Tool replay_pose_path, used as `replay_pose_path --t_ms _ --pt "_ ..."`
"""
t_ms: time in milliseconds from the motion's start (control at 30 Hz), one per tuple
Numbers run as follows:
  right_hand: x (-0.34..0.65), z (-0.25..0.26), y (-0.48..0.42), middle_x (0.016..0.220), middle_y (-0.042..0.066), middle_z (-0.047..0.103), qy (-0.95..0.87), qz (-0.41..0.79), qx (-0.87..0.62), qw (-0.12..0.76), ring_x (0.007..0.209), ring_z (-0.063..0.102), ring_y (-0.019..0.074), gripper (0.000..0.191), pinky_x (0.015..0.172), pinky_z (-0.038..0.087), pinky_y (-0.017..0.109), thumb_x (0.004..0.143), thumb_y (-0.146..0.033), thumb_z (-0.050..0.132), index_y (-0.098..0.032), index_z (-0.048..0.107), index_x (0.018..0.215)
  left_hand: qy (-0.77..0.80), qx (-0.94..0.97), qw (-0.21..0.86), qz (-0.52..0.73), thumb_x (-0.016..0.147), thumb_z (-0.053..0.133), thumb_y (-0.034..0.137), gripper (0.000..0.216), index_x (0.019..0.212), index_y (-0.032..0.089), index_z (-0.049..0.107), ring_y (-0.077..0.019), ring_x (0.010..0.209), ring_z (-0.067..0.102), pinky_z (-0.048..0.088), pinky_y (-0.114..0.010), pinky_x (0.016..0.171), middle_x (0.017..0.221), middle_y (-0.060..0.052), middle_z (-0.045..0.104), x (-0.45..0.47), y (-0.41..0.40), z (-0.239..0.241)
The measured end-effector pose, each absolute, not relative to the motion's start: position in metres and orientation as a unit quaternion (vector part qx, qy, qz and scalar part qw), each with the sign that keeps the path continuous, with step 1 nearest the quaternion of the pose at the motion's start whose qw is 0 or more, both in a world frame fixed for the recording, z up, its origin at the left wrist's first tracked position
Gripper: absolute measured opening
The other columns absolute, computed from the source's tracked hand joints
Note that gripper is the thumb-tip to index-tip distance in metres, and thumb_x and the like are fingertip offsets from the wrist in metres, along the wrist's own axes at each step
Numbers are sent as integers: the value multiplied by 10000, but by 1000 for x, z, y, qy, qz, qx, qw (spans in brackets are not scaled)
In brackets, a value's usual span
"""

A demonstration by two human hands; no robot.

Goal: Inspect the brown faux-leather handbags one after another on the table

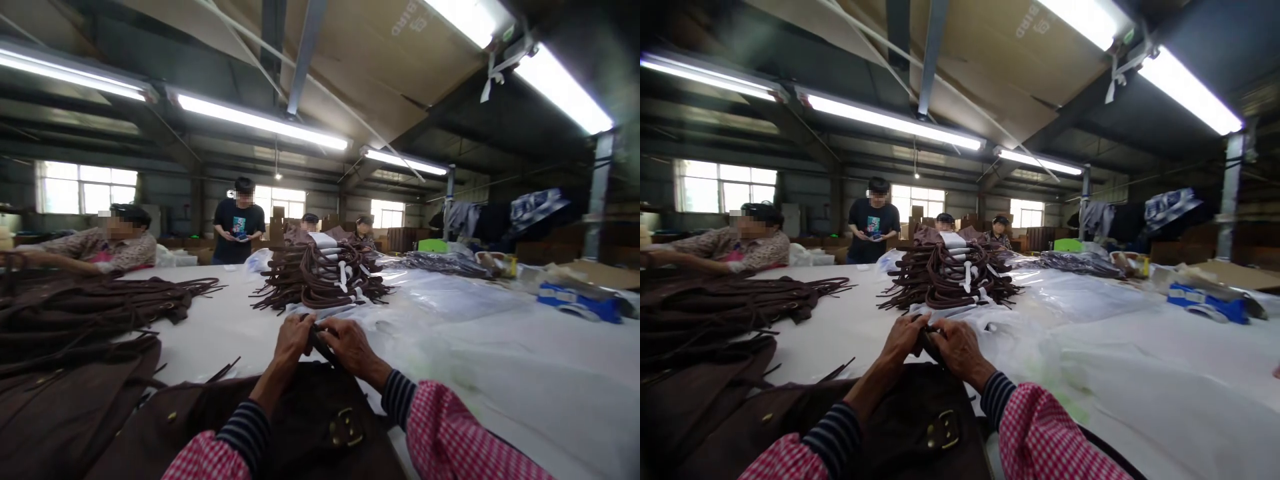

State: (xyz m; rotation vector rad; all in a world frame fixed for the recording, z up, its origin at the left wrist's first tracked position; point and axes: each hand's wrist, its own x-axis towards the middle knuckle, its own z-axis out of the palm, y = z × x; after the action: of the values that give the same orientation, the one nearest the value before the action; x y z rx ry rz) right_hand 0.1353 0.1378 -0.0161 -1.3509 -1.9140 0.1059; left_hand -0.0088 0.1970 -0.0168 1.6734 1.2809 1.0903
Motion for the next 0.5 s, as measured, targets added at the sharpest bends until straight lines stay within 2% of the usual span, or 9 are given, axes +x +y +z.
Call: replay_pose_path --t_ms 167,300,500 --pt "147 0 120 859 75 745 -801 -24 -517 302 846 660 219 133 734 362 296 890 -168 580 -193 711 879 594 628 281 417 943 435 470 470 554 225 532 -217 549 599 387 -288 596 436 -25 514 -20 204 -25" --pt "168 -26 82 783 38 730 -833 -66 -504 219 747 652 179 154 649 319 277 924 -189 546 -201 661 821 637 614 243 399 951 414 409 470 528 229 509 -256 658 623 367 -305 640 504 -56 542 -24 206 -37" --pt "169 -84 55 767 35 724 -818 -121 -512 230 723 680 188 124 604 306 300 905 -184 509 -203 612 838 617 650 230 380 892 515 275 305 608 218 609 -257 790 640 383 -289 716 621 -48 587 -19 199 -50"
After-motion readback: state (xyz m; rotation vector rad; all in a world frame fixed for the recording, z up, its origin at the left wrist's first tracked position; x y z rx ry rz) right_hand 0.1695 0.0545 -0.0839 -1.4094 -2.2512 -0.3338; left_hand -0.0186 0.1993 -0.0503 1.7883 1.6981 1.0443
